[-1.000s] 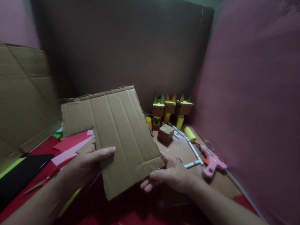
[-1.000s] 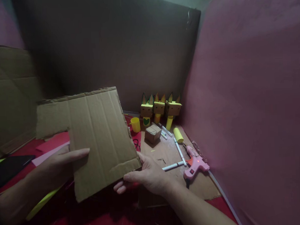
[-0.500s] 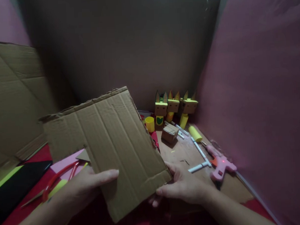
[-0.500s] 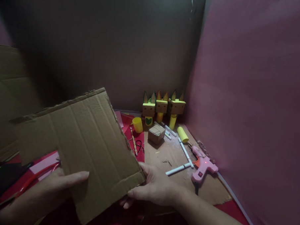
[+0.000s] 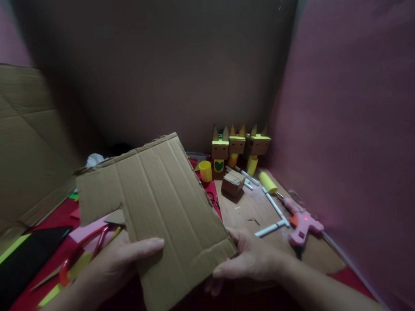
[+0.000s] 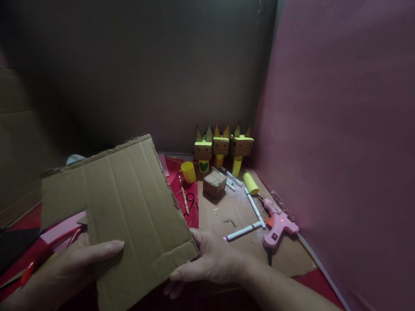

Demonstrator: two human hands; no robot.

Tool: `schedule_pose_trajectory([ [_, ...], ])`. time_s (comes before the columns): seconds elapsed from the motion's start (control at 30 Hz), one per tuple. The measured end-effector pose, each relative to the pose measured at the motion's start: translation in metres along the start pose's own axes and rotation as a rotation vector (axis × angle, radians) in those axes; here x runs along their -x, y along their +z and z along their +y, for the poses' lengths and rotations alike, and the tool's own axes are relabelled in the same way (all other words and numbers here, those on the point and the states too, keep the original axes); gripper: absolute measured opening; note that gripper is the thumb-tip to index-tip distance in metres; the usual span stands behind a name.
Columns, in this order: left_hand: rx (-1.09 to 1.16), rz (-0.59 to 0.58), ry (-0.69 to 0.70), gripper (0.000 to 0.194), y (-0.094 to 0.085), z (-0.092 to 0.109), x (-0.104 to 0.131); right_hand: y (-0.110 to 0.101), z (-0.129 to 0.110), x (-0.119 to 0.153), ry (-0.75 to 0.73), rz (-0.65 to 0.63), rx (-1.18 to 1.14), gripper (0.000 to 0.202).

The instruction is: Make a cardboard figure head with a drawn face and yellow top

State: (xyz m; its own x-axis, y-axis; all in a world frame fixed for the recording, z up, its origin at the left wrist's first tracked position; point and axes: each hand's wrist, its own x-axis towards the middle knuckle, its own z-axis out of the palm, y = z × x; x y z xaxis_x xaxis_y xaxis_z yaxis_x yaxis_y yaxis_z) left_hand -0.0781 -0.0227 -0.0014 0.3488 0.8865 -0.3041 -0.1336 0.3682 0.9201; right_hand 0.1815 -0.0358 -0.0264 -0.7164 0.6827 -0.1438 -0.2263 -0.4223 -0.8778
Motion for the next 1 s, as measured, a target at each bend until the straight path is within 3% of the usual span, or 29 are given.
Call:
schedule_pose_trajectory([
  [0.67,-0.009,0.100,0.129,0.077,0.005,-0.001,-0.003,0.000,0.000,-0.007,-0.078,0.157,0.055,0.046],
  [1.0,0.046,0.085,0.157,0.075,0.004,-0.002,-0.003,-0.001,-0.001,-0.010,-0.123,0.107,0.038,0.055],
])
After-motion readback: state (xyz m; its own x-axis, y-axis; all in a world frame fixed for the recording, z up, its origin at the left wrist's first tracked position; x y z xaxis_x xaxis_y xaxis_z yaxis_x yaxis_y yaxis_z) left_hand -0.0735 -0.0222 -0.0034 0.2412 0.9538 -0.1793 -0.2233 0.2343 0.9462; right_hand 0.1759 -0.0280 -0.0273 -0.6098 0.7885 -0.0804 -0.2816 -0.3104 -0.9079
